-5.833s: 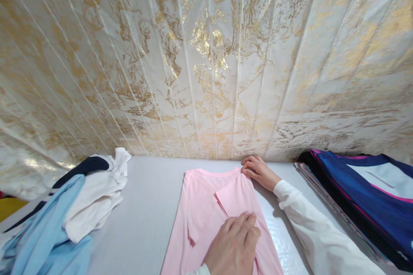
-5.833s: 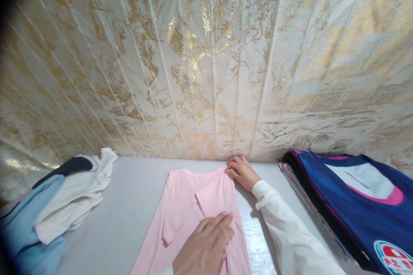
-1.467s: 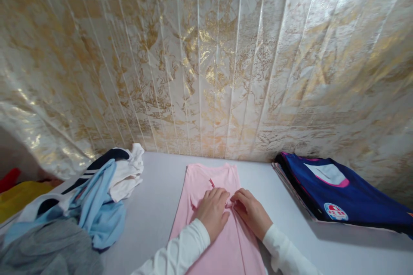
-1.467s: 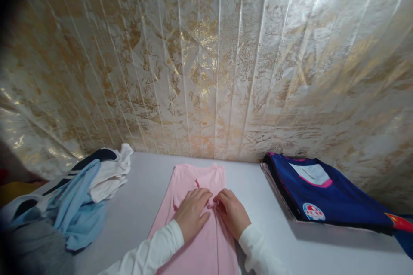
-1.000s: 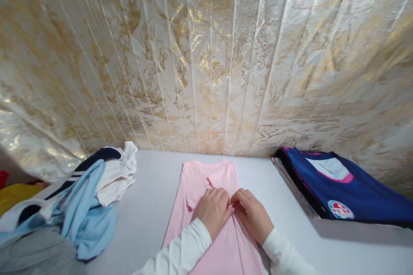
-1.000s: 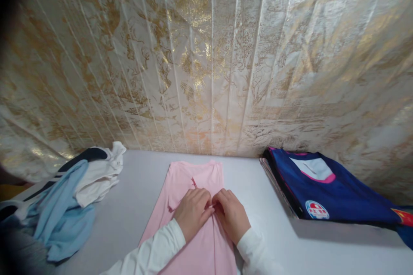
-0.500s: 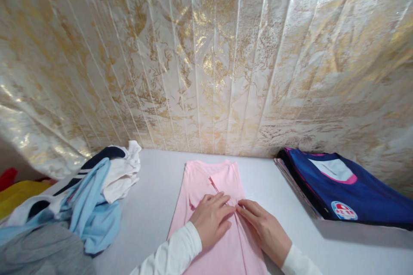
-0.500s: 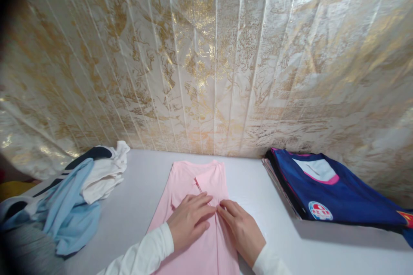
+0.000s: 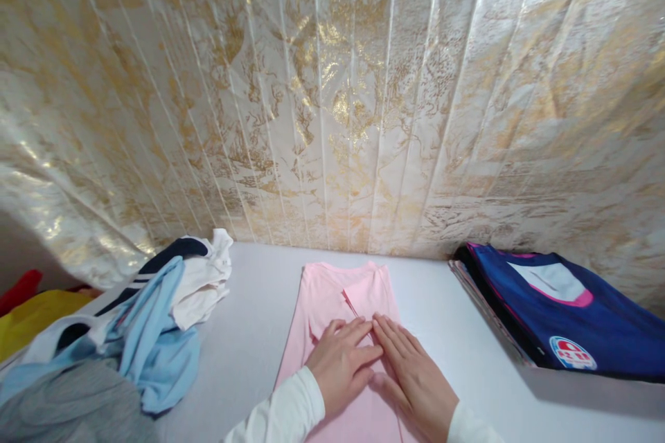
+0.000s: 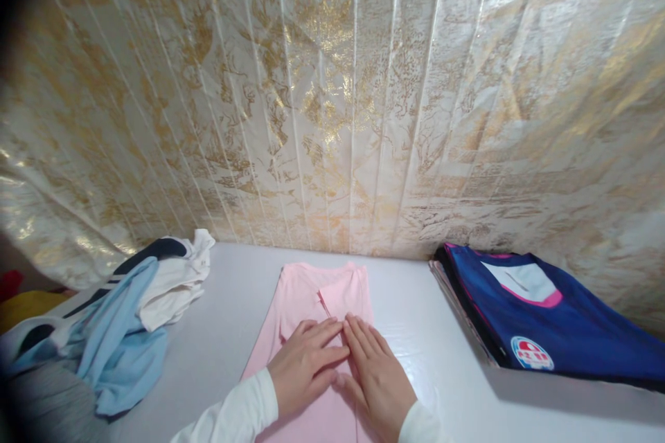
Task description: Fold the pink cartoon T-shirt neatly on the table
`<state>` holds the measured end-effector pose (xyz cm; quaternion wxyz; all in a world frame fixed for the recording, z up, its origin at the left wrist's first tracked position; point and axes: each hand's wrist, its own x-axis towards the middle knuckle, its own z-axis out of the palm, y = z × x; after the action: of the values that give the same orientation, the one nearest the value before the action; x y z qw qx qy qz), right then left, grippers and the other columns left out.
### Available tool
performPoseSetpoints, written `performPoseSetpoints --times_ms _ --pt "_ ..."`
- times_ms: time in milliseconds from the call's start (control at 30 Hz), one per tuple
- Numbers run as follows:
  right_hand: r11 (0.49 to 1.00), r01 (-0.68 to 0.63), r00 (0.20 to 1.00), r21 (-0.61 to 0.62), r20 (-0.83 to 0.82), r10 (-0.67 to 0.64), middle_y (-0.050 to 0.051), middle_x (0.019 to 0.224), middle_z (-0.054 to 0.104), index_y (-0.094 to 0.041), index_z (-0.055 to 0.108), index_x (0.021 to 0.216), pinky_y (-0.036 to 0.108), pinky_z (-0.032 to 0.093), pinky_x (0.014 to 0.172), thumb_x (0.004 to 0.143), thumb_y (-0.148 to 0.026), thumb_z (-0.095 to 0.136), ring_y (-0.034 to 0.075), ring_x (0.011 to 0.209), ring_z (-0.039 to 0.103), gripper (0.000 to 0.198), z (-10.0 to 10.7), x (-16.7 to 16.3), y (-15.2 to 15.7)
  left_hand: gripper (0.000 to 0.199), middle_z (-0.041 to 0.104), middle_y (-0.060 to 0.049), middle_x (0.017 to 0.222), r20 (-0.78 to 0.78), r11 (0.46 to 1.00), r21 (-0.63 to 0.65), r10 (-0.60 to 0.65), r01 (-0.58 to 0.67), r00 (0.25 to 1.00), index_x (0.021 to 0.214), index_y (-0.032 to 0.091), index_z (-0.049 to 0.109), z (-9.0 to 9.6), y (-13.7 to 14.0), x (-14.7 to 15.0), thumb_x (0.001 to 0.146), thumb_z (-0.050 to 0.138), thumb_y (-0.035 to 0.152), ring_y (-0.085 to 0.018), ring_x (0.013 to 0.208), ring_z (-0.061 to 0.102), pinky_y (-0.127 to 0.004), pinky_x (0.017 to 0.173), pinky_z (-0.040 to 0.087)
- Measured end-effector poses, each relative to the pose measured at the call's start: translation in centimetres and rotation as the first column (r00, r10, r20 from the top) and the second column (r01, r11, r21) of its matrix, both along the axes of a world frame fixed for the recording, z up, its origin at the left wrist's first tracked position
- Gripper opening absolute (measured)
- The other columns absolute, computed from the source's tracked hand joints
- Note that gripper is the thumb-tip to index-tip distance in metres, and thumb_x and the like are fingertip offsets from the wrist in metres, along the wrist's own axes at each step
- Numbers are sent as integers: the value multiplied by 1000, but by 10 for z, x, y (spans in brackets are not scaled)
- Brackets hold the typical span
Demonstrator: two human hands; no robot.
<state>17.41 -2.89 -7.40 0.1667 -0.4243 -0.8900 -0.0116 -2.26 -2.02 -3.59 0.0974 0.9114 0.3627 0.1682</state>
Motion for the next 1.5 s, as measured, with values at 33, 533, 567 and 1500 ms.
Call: performPoseSetpoints --times_ms 33,533,567,1500 --pt "1000 -12 999 -1 34 12 13 148 27 -12 20 146 47 36 106 91 -44 44 27 136 27 68 -2 1 -1 22 47 -4 136 -2 1000 -2 -2 2 1000 109 28 59 2 1 -3 86 59 28 -24 129 37 -43 100 30" --pt "999 -41 989 -30 140 44 14 150 14 -16 -5 147 51 34 106 90 -52 41 31 137 19 81 -6 4 0 46 34 -9 145 -184 934 6 352 -357 918 137 15 38 -9 32 -89 91 34 18 -20 136 26 -40 105 28" --pt "999 -43 989 -33 142 47 14 150 14 -16 -5 146 51 34 105 90 -52 41 31 137 20 81 -5 4 0 46 33 -9 146 -184 933 8 356 -361 916 137 16 38 -11 32 -89 91 35 19 -20 136 25 -39 105 28" --pt "975 -156 986 -161 34 163 10 151 16 -19 17 147 51 23 110 91 -51 39 29 139 14 68 8 -69 76 25 57 -9 116 -151 761 -103 624 -640 766 116 16 54 8 142 -97 95 48 27 -22 105 55 -43 91 44"
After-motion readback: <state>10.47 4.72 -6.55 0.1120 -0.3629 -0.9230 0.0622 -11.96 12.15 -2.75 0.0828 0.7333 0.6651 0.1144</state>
